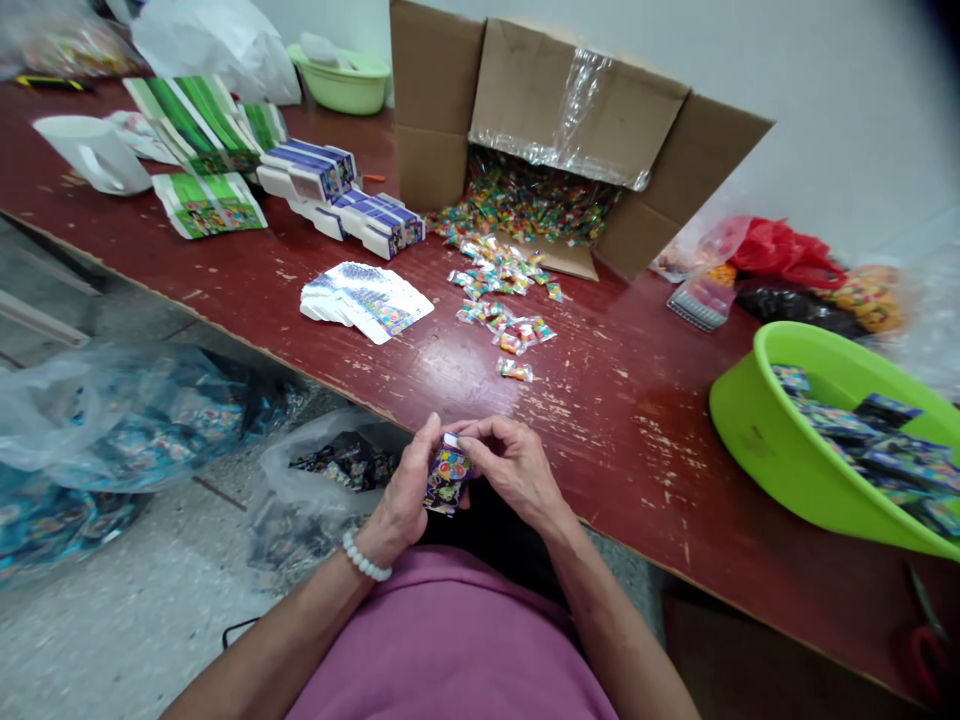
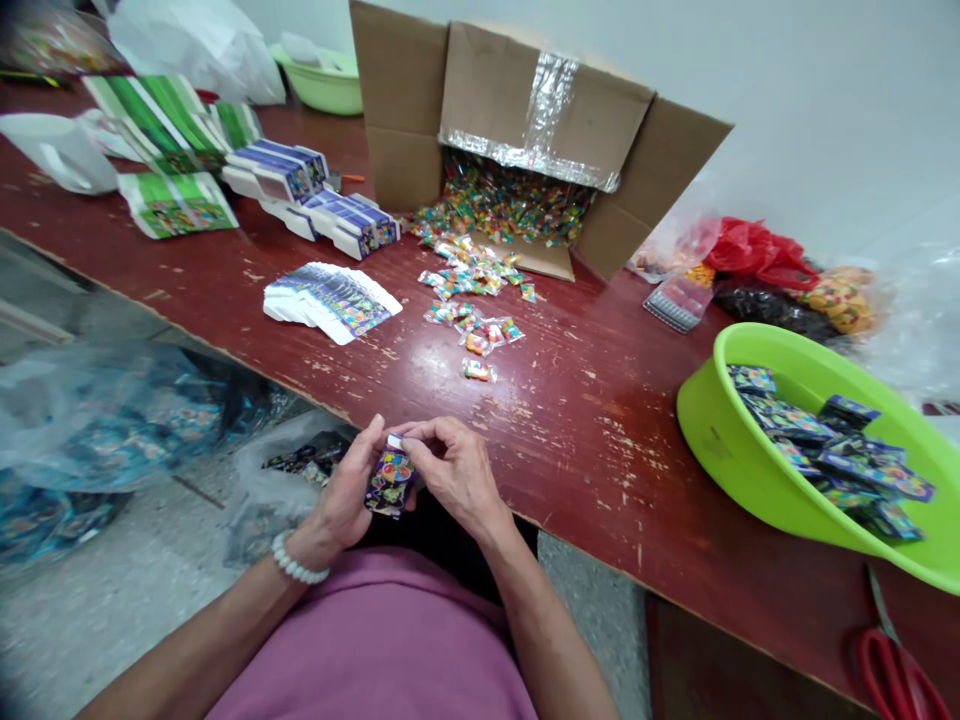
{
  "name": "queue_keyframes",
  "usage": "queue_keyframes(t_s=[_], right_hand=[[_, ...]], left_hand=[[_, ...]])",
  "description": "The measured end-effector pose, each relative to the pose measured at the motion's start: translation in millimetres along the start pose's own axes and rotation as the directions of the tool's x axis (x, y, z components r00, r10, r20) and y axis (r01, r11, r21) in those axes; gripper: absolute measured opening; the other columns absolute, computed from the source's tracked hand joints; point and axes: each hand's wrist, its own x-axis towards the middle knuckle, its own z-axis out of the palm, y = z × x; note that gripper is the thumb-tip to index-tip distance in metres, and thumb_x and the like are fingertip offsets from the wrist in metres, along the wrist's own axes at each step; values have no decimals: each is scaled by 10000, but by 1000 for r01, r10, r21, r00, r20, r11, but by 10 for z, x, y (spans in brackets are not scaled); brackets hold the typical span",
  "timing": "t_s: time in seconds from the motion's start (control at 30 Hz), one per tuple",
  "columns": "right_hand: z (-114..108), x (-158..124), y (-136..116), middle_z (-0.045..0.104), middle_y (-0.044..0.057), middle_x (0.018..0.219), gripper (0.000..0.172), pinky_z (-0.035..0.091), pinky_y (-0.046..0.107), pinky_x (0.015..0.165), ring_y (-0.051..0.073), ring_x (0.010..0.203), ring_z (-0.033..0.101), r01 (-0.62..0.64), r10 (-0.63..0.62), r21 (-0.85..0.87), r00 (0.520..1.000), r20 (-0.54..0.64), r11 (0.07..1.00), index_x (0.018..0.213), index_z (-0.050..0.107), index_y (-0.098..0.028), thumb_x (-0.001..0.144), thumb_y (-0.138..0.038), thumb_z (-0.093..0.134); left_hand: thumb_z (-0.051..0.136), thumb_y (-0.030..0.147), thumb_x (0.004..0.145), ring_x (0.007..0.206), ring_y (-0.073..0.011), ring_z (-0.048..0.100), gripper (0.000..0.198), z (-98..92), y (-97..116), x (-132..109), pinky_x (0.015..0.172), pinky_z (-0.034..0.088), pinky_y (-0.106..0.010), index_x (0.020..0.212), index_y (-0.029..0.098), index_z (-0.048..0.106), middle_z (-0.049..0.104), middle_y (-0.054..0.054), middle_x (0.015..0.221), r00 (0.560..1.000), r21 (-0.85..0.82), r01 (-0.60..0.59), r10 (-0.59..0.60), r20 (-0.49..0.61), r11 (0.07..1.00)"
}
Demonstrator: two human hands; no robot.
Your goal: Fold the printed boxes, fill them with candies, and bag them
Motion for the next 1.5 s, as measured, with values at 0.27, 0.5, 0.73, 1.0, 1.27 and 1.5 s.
queue_keyframes(t_s=[0.27, 0.5, 0.73, 1.0, 1.27, 1.5], right_hand=[[-35, -54, -20, 736, 41, 924, 149, 521, 284, 696, 159, 776, 650, 165, -168, -102, 986, -15, 981, 788, 688, -198, 900, -283, 639], [71, -161, 129, 664, 71, 1051, 241, 490, 382, 904, 226, 1021, 614, 352, -360, -304, 932, 32, 885, 1016, 634, -221, 804, -221, 749], [121, 31, 158, 608, 87, 1179, 341, 520, 332, 837, 197, 976, 615, 295, -302, -310, 953, 26, 904, 1145, 611, -228, 824, -268, 719], [-139, 234, 439, 667, 39, 849, 146, 502, 320, 689, 171, 679, 612, 107, -223, -390, 938, -266, 915, 956, 663, -189, 889, -294, 587], [-121, 203, 473, 694, 49, 898, 110, 507, 333, 769, 207, 828, 652, 170, -291, -403, 920, -263, 899, 919, 669, -214, 907, -269, 575], [-142, 229, 478, 697, 47, 891, 119, 505, 330, 775, 204, 823, 652, 168, -276, -369, 924, -264, 914, 898, 680, -213, 905, -276, 580]], left_hand=[[592, 514, 862, 458, -141, 599, 497, -80, 5, -5, 395, 467, -236, 1163, 144, 731, 753, -71, 806, 1000, 65, 16, -16, -5, 998], [679, 324, 768, 783, -175, 676, 250, -82, 39, 29, 713, 539, -232, 898, 139, 785, 756, -56, 882, 990, 68, -138, 140, -31, 988], [662, 434, 795, 673, -180, 644, 318, -593, 209, -47, 639, 504, -267, 981, 185, 729, 716, -28, 796, 910, 371, -226, 332, -250, 901], [520, 445, 914, 1052, -288, 586, 428, -1053, 818, 185, 970, 404, -396, 1250, 206, 635, 679, -114, 1163, 648, 999, -44, 761, 44, -20], [478, 537, 925, 1116, -420, 463, 519, -648, 1406, 1187, 869, 358, -498, 1223, 136, 620, 565, -235, 1237, 737, 841, 262, 661, 142, -473], [647, 459, 824, 1138, -415, 473, 412, -715, 1505, 1198, 891, 360, -483, 1114, 167, 623, 580, -210, 1196, 734, 946, 142, 673, 95, -290]])
